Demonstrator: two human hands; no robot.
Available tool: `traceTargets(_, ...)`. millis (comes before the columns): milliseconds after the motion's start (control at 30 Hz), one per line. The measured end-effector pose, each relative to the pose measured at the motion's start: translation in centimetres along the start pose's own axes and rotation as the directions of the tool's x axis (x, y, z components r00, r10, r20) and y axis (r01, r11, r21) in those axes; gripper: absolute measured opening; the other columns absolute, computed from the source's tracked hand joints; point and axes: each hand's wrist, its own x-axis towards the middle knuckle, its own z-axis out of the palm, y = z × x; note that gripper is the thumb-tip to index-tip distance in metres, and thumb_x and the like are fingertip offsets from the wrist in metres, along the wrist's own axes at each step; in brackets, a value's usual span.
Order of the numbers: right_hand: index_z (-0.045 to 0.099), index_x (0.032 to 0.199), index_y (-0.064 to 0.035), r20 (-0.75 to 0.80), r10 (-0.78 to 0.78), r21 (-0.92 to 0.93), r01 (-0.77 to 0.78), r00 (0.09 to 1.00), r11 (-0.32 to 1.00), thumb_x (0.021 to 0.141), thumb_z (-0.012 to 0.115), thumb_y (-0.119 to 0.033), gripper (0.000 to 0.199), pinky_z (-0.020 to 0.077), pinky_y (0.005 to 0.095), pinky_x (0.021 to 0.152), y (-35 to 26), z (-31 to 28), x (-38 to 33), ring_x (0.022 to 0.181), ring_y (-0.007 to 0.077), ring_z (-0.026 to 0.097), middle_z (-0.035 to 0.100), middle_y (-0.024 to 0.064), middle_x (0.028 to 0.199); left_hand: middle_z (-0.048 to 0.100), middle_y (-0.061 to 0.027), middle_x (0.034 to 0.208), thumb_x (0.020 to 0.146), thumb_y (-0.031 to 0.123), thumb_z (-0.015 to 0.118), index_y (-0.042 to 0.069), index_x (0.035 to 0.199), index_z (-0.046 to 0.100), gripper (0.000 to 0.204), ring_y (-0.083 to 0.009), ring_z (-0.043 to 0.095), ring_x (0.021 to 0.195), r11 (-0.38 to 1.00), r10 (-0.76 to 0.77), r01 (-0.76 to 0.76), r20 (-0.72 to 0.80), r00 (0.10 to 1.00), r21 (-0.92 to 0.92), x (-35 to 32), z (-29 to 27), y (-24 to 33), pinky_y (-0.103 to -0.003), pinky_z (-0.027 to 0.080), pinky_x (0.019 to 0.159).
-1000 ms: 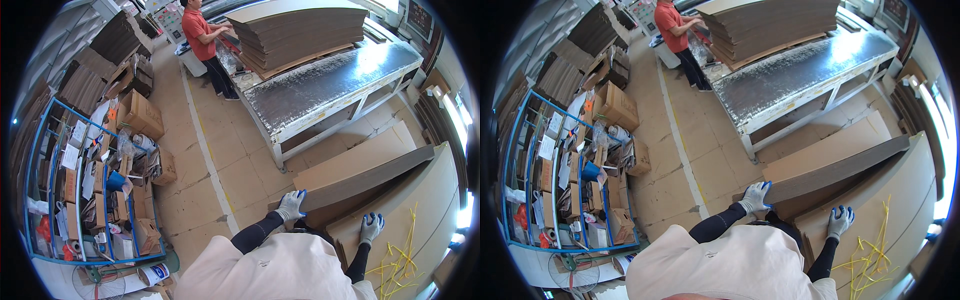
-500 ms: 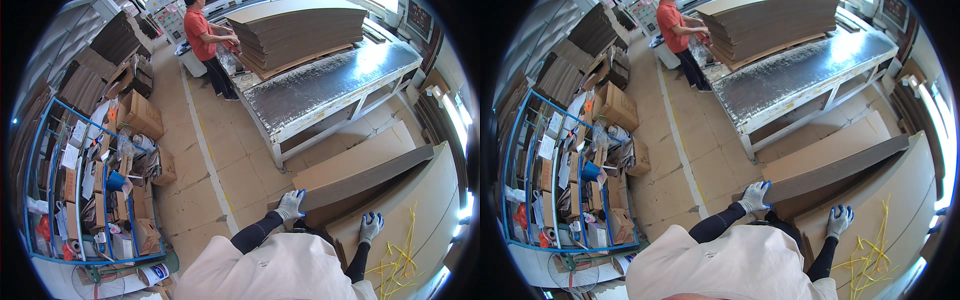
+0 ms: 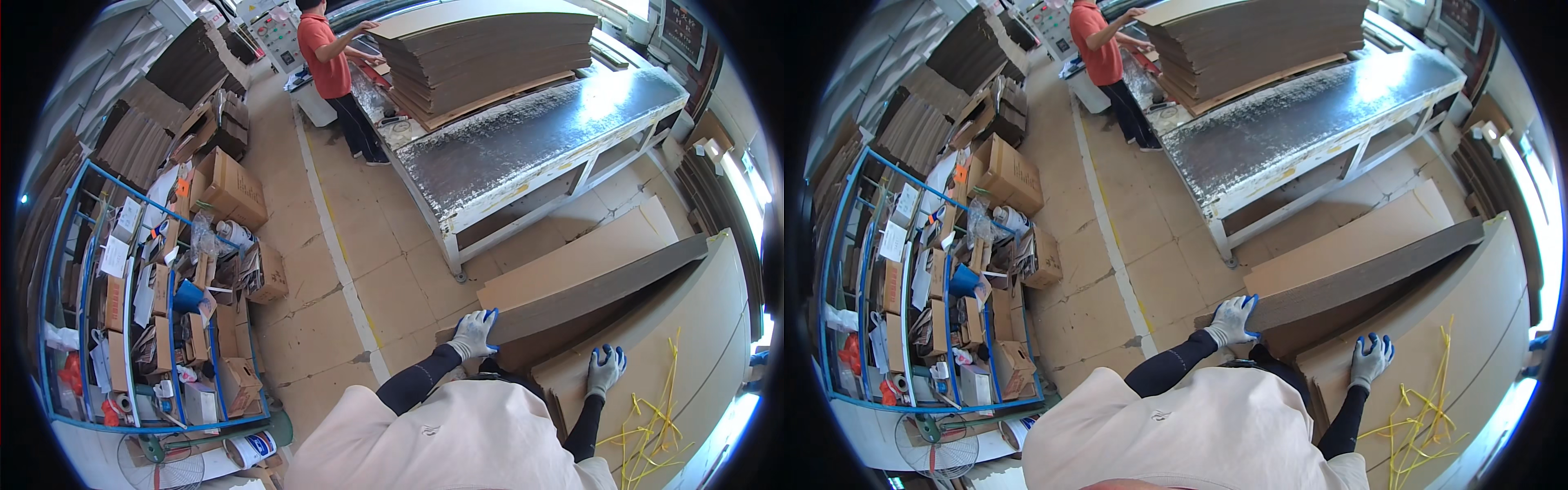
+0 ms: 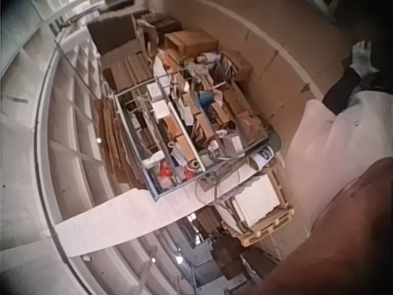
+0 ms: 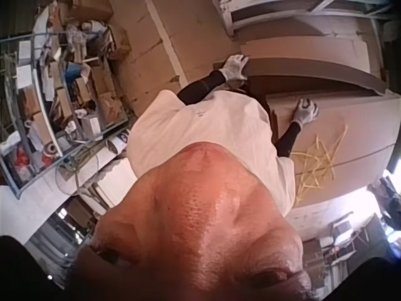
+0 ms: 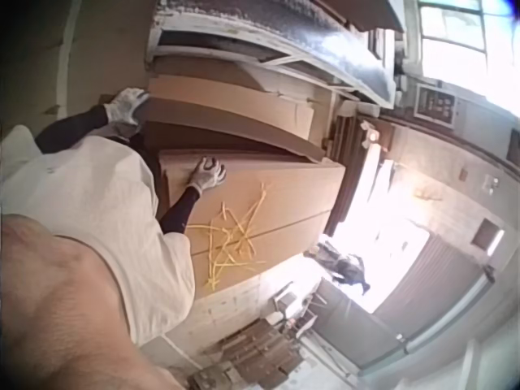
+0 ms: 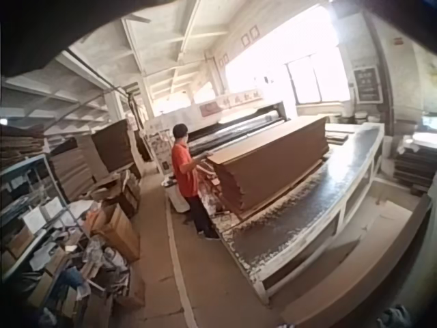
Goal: Moving large cardboard sheets between storage stacks and work tables.
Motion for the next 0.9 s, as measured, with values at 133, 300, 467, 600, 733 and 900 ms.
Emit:
traceTargets(133, 0.074, 0.109, -0.0119, 0.001, -0.018, 0.007, 0.018, 1.0, 1.0, 0.083, 0.08, -0.028, 0.032, 0.0349, 0.0505, 0.116, -0.6, 0.0, -0.2, 0.129, 0.0369, 0.055, 0.071, 0.0125, 0.113, 0.056, -0.0207, 0.137, 0.062, 0.057, 0.088, 0.004, 0.153, 0.039, 0.116, -0.0357, 0.054, 0.129, 1.0, -0.007, 0.007, 0.009, 1.0, 0.001, -0.4, -0.4, -0.3, -0.047, 0.043, 0.108)
traceTargets(300, 0.075, 0.106, -0.011, -0.047, 0.042, 0.006, -0.041, 0.998, 0.999, 0.081, 0.082, -0.027, 0.031, 0.0374, 0.0491, 0.115, -0.7, -1.1, -0.9, 0.127, 0.0354, 0.057, 0.072, 0.0126, 0.117, 0.058, -0.0188, 0.136, 0.062, 0.059, 0.088, 0.004, 0.151, 0.043, 0.114, -0.0352, 0.055, 0.128, 0.997, 0.076, -0.077, -0.08, 0.994, -0.005, 0.7, -1.0, -0.1, -0.047, 0.044, 0.107)
traceTargets(467, 0.074, 0.106, -0.0117, 0.011, 0.004, 0.01, -0.004, 1.0, 1.0, 0.08, 0.08, -0.041, 0.04, 0.0331, 0.0555, 0.118, -3.0, -2.2, 0.7, 0.129, 0.0379, 0.056, 0.072, 0.015, 0.114, 0.061, -0.02, 0.133, 0.06, 0.058, 0.09, 0.002, 0.148, 0.046, 0.112, -0.0383, 0.059, 0.123, 0.993, 0.115, -0.114, -0.085, 0.99, 0.02, 0.2, -1.1, -0.1, -0.05, 0.048, 0.104)
traceTargets(600, 0.075, 0.104, -0.0128, 0.001, 0.035, 0.026, -0.035, 0.999, 0.999, 0.081, 0.079, -0.039, 0.036, 0.0329, 0.0537, 0.118, -2.6, -2.1, 0.3, 0.131, 0.0326, 0.054, 0.072, 0.0106, 0.115, 0.056, -0.0212, 0.139, 0.061, 0.057, 0.09, 0.004, 0.152, 0.041, 0.116, -0.0376, 0.054, 0.129, 0.996, 0.06, -0.057, -0.037, 0.998, 0.069, 0.4, 0.1, -0.6, -0.049, 0.045, 0.107)
traceTargets(733, 0.074, 0.105, -0.0124, -0.014, 0.069, 0.023, -0.069, 0.997, 0.997, 0.081, 0.078, -0.04, 0.037, 0.0313, 0.0536, 0.119, -1.9, -2.1, -0.5, 0.132, 0.0314, 0.053, 0.071, 0.0102, 0.115, 0.054, -0.0201, 0.142, 0.062, 0.057, 0.09, 0.005, 0.153, 0.04, 0.116, -0.037, 0.051, 0.133, 0.996, 0.046, -0.049, 0.032, 0.998, 0.077, 1.0, -0.1, -0.5, -0.049, 0.044, 0.11)
traceTargets(900, 0.074, 0.104, -0.0123, -0.03, 0.07, 0.037, -0.069, 0.997, 0.997, 0.081, 0.078, -0.04, 0.036, 0.0318, 0.0537, 0.118, -2.9, -2.0, -0.2, 0.131, 0.0314, 0.054, 0.071, 0.0097, 0.113, 0.054, -0.0201, 0.142, 0.062, 0.056, 0.091, 0.005, 0.153, 0.04, 0.116, -0.0367, 0.051, 0.133, 0.996, 0.026, -0.027, 0.016, 1.0, 0.09, 0.6, 0.0, -1.3, -0.049, 0.044, 0.111)
